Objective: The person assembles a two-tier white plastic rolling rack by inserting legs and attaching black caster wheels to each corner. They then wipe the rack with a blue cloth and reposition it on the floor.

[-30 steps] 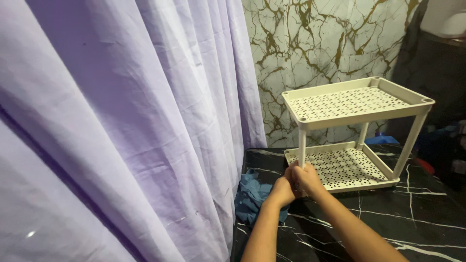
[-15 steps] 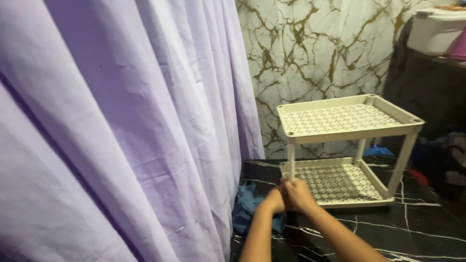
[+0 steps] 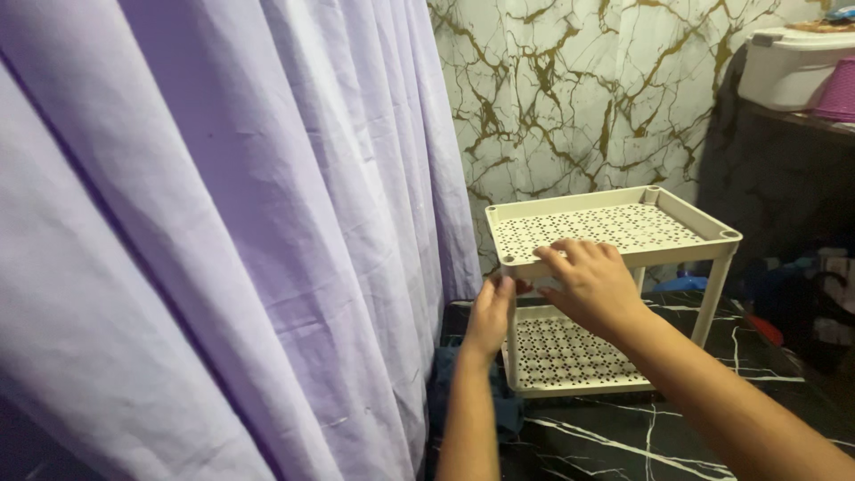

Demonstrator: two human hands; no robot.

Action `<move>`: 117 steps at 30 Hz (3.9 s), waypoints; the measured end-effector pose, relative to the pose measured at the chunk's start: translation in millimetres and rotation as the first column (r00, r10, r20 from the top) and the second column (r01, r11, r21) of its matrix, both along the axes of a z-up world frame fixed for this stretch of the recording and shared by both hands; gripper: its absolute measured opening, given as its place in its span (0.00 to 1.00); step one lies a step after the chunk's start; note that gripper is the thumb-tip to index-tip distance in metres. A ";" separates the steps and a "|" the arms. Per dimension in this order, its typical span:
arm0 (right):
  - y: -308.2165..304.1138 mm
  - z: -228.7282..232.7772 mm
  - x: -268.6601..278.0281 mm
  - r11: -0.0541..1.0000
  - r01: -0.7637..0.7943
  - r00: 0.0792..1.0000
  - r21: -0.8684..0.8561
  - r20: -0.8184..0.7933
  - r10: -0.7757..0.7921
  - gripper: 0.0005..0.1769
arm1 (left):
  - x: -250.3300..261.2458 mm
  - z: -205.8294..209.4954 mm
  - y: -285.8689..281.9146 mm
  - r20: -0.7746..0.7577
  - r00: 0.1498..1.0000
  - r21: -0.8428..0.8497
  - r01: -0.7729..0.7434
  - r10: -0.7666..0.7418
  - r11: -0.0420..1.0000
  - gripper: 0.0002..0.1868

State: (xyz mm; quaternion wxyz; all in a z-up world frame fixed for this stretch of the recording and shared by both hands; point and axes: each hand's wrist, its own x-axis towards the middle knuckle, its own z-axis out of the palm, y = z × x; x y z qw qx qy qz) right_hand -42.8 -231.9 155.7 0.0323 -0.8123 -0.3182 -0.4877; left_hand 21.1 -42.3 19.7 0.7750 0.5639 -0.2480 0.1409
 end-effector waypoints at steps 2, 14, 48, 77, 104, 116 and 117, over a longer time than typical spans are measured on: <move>4.7 -4.0 0.3 0.990 0.117 0.993 -0.082 -0.016 -0.119 0.26 | -7.8 9.4 -11.7 -0.017 0.989 0.002 -0.145 0.145 0.989 0.23; 5.6 -15.5 21.3 0.988 0.106 0.987 -0.116 -0.109 -0.119 0.11 | 7.8 -3.8 -12.8 -0.081 0.987 -0.159 -0.149 0.137 0.976 0.20; -117.7 50.0 -14.9 0.726 0.515 0.485 -0.456 -0.543 -0.685 0.26 | -24.7 7.0 -30.5 0.402 0.437 0.120 -0.896 0.805 0.427 0.25; -19.2 11.5 -5.6 0.921 0.160 0.894 -0.356 -0.342 -0.288 0.30 | -41.3 17.6 -72.0 -0.091 0.944 0.074 -0.311 0.317 0.947 0.18; -53.8 35.4 -6.6 0.985 0.053 0.768 -0.162 -0.625 -0.144 0.30 | -36.0 1.4 -42.8 0.154 0.877 0.065 -0.469 0.456 0.881 0.19; -60.7 46.0 -22.8 0.930 0.272 0.666 -0.250 -0.649 -0.369 0.16 | -44.4 17.0 -63.5 0.152 0.480 0.200 -0.871 0.864 0.448 0.20; -48.3 45.0 -23.2 0.925 0.283 0.687 -0.253 -0.620 -0.379 0.16 | -54.6 19.6 -73.0 0.199 0.590 0.183 -0.807 0.782 0.562 0.17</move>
